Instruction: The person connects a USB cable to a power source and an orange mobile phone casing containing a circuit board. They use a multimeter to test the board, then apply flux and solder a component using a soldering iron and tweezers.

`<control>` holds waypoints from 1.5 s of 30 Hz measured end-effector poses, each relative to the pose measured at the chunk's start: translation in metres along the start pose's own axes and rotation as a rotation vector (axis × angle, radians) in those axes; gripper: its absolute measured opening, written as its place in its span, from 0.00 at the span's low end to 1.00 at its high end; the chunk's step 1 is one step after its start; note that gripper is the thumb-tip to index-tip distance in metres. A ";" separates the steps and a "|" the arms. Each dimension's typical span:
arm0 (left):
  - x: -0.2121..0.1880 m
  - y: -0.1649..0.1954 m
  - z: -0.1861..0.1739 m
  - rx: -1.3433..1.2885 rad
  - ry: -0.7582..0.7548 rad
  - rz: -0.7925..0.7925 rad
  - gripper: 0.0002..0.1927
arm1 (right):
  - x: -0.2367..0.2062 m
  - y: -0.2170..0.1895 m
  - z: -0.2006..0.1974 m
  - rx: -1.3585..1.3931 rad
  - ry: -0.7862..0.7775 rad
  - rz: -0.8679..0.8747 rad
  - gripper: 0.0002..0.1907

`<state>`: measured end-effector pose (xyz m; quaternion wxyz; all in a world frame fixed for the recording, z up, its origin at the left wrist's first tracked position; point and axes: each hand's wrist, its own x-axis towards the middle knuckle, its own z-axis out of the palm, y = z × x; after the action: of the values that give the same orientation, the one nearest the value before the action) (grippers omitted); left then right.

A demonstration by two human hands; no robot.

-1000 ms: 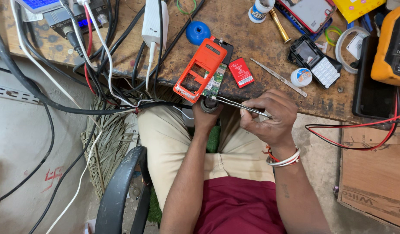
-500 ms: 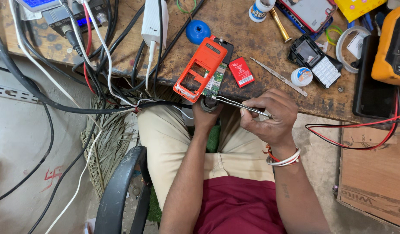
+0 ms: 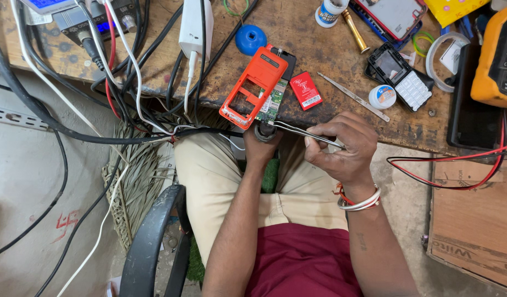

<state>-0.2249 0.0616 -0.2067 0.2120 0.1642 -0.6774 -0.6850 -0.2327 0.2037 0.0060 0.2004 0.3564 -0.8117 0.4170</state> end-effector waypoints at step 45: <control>0.000 0.013 -0.002 -0.047 -0.013 -0.016 0.21 | 0.001 -0.002 0.000 -0.020 -0.007 -0.010 0.06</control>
<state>-0.2230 0.0595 -0.1939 0.2057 0.1603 -0.6612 -0.7034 -0.2314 0.2029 0.0079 0.2031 0.3599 -0.8148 0.4066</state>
